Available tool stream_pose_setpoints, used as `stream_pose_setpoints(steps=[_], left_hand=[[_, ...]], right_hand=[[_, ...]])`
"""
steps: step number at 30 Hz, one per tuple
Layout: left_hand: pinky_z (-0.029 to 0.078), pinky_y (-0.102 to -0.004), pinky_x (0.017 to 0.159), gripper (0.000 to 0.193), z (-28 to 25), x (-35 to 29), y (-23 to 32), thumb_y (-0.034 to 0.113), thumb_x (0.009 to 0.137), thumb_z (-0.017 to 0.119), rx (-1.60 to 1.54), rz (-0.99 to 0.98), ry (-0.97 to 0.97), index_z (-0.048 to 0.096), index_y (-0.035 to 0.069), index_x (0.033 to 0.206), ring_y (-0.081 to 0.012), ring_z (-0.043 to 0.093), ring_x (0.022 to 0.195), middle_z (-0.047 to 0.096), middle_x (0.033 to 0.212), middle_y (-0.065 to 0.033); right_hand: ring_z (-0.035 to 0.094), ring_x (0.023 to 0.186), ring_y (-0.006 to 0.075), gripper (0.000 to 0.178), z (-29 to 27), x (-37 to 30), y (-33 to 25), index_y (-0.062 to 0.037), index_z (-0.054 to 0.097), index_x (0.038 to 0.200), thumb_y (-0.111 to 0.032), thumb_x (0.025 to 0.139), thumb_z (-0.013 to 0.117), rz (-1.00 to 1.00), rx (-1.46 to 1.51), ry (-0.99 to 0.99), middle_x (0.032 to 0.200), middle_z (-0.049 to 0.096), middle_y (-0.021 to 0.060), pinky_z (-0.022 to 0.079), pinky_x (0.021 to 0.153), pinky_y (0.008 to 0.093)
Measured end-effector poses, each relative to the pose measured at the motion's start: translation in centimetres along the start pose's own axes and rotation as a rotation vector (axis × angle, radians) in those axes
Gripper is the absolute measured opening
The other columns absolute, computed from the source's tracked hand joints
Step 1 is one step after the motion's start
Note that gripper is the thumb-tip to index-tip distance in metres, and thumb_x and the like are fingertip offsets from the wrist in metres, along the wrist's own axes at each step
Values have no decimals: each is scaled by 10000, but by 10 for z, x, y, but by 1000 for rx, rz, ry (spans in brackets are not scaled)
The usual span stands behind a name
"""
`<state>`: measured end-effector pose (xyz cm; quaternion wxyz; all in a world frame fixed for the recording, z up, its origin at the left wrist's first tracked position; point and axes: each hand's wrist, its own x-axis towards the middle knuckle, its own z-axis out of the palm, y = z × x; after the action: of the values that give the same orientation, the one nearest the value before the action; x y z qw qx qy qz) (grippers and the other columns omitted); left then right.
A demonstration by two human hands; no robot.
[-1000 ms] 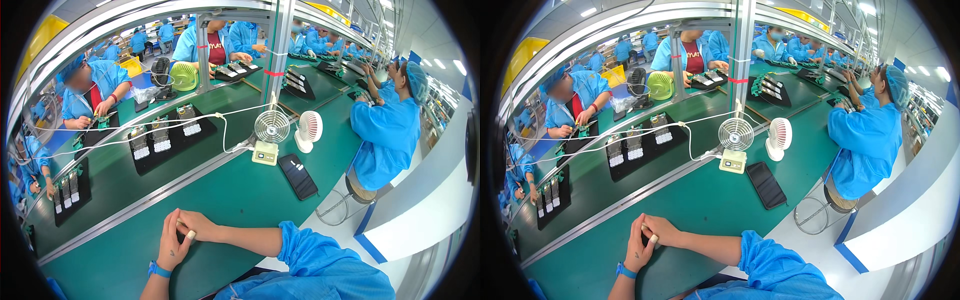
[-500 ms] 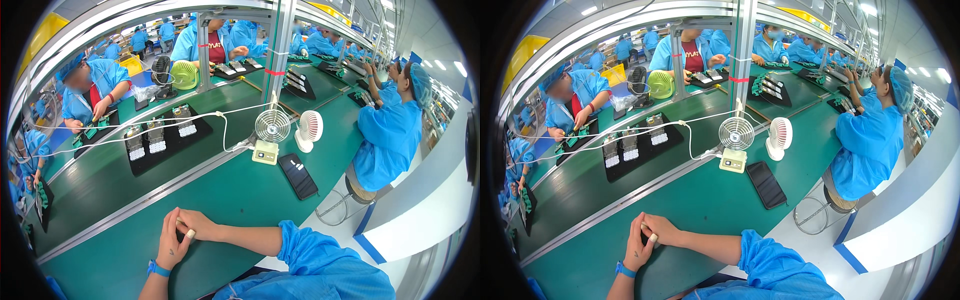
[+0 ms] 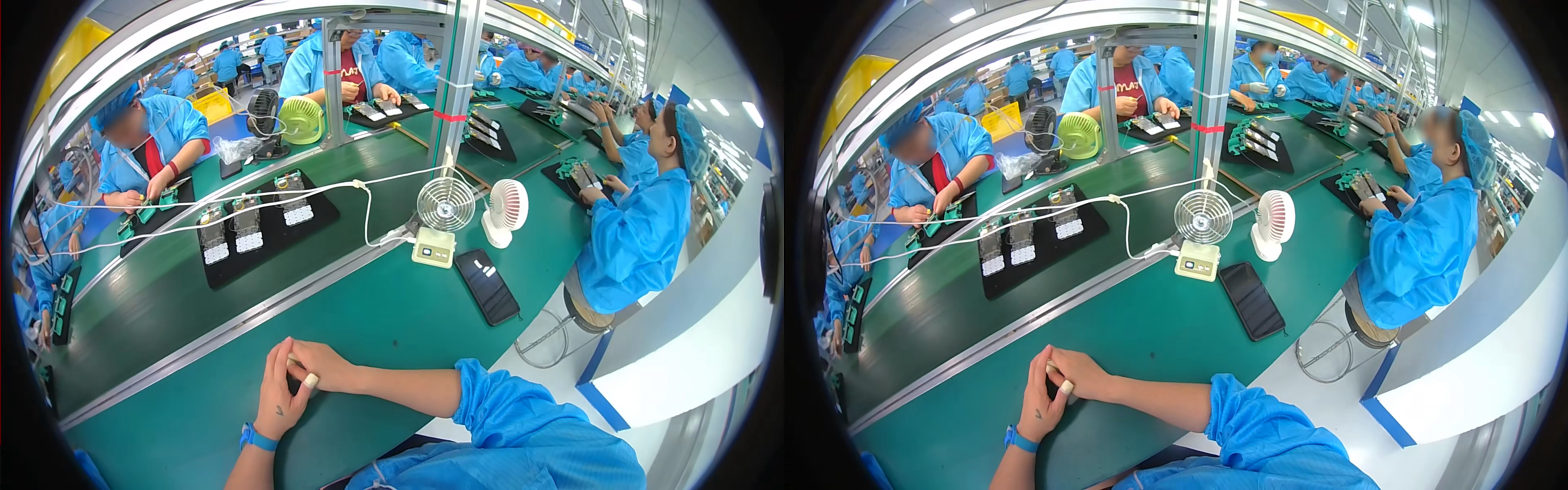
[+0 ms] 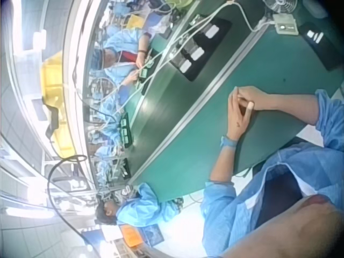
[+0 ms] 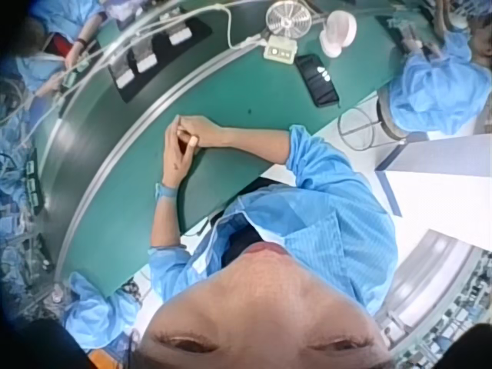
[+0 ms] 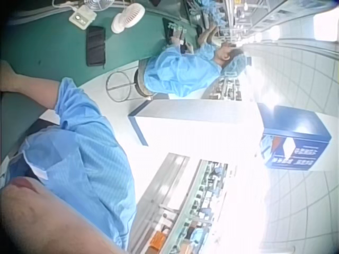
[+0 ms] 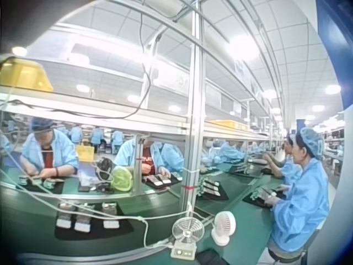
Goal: Cleaning and inspecting electronic circuit board components on a factory assembly line.
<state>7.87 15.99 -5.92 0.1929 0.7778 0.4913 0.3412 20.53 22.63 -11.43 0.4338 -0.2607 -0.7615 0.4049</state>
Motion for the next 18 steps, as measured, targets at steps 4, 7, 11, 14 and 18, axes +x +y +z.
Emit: stream_pose_setpoints(steps=[4, 7, 11, 14, 18], left_hand=[[401, -389, 989, 646, 1, 0, 1, 107, 838, 615, -12, -10, -5, 306, 15, 1398, -368, 461, 1182, 400, 1330, -216], [401, -388, 989, 643, 0, -1, 1, 105, 838, 614, -1, -11, -3, 309, 14, 1397, -366, 460, 1184, 400, 1330, -215], [402, -389, 988, 640, -1, -3, -1, 111, 842, 611, 9, 14, 0, 308, 15, 1397, -369, 460, 1183, 400, 1330, -216], [402, -390, 987, 639, -3, -4, 0, 112, 840, 612, 19, 17, 4, 311, 14, 1395, -369, 462, 1181, 402, 1329, -217], [399, -392, 989, 640, -4, -5, 1, 122, 841, 616, 11, 5, 1, 312, 6, 1392, -371, 460, 1182, 402, 1326, -221]], right_hand=[[534, 709, 330, 122, -1, 0, 0, -8, 444, 888, -75, 814, 514, 10, -1, -14, 805, 545, 154, 426, 625, 412], [535, 712, 330, 124, -2, -1, -4, -7, 446, 891, -80, 819, 516, 6, 6, -2, 809, 545, 157, 427, 629, 411], [542, 729, 340, 135, 0, 0, -2, -4, 451, 908, -95, 832, 516, 38, 5, -47, 826, 549, 167, 434, 643, 417], [546, 739, 345, 141, 3, -1, -3, -4, 448, 908, -100, 833, 519, 1, -16, -13, 831, 552, 169, 438, 648, 420], [548, 743, 346, 139, 4, -1, -5, -5, 446, 905, -102, 834, 514, 2, -23, -16, 832, 554, 167, 440, 650, 421]])
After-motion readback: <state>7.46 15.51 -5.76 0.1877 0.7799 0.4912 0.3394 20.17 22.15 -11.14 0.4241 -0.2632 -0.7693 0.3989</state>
